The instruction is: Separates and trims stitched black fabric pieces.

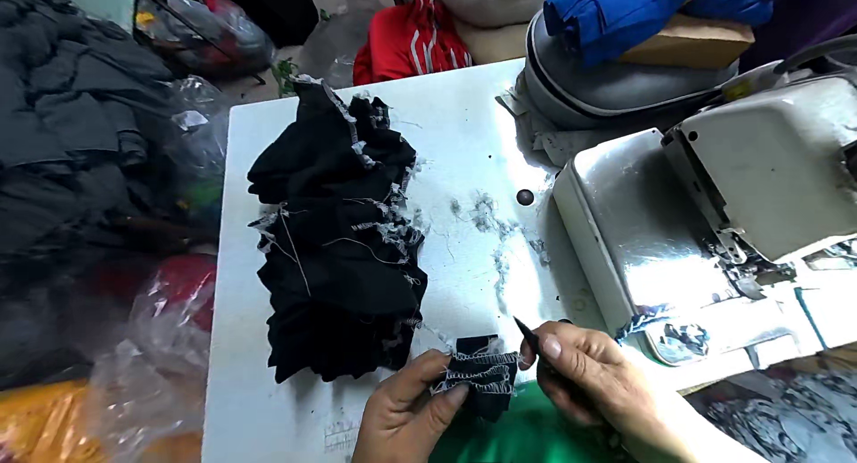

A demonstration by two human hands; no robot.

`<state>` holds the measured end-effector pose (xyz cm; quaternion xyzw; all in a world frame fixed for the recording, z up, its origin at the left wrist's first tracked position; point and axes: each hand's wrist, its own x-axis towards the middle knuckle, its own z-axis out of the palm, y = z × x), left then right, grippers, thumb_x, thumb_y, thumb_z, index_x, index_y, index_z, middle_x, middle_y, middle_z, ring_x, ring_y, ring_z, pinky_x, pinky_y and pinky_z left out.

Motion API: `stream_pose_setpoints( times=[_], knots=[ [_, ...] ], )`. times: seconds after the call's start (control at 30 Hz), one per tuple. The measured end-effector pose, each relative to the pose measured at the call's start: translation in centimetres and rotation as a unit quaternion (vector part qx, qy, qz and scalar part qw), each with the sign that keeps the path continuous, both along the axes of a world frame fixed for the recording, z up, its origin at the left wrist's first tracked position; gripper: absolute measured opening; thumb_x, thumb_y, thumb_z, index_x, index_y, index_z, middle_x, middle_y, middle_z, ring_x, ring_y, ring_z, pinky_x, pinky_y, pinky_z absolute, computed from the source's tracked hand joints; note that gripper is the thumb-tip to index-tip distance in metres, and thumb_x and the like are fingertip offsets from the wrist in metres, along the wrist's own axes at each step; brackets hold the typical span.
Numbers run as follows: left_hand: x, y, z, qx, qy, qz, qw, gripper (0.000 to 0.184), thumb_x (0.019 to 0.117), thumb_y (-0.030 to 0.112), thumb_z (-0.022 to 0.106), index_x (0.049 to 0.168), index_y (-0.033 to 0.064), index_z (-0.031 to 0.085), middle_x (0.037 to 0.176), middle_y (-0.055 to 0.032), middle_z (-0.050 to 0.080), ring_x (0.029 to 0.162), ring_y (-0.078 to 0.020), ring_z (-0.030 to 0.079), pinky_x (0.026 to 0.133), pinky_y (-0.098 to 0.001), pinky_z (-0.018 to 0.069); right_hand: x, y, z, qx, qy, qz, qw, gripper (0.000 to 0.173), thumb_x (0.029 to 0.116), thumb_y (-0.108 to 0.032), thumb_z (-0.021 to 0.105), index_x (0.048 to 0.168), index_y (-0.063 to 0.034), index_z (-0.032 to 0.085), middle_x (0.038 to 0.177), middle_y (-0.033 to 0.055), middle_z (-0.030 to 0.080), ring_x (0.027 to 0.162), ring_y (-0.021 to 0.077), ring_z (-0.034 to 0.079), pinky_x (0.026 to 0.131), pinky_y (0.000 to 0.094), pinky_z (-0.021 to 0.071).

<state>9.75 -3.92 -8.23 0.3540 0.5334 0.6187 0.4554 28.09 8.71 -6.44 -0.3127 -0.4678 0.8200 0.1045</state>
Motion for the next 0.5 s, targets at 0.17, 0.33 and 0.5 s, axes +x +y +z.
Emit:
stream_pose_setpoints(
  times=[0.17,0.33,0.5],
  knots=[
    [-0.6,-0.9,-0.1,-0.014,0.078,0.000,0.997,0.022,0.0989,0.026,0.062,0.115,0.0340,0.074,0.114,0.0259,0.069,0.106,0.0121,0.061,0.095,-0.0109,0.0501,0.1,0.8,-0.3,0.021,-0.018,-0.095,0.995,0.032,0.1090,-0.033,0.039,0.110,-0.0143,0.064,0.070,-0.0164,0.057,0.053,-0.0097,0.045,0.047,0.0075,0.0366],
    [-1.4,-3.1,-0.3,-0.008,0.247,0.001,0.969,0.012,0.1024,0.031,0.059,0.105,0.0232,0.068,0.120,0.0139,0.057,0.117,0.0110,0.052,0.100,-0.0114,0.0461,0.0,0.7,-0.6,0.189,-0.063,-0.034,0.979,0.047,0.1056,-0.051,0.044,0.119,-0.0128,0.068,0.077,-0.0162,0.058,0.059,-0.0114,0.045,0.052,0.0074,0.0372],
    [-1.0,-4.6,-0.3,0.032,0.260,0.004,0.965,0.009,0.1041,0.027,0.058,0.104,0.0278,0.067,0.139,0.0176,0.051,0.131,0.0070,0.047,0.108,-0.0173,0.0448,-0.9,0.7,-0.1,0.291,0.002,0.193,0.937,0.049,0.1084,-0.041,0.042,0.113,-0.0020,0.070,0.072,0.0019,0.060,0.060,0.0018,0.051,0.057,0.0182,0.0425]
  ],
)
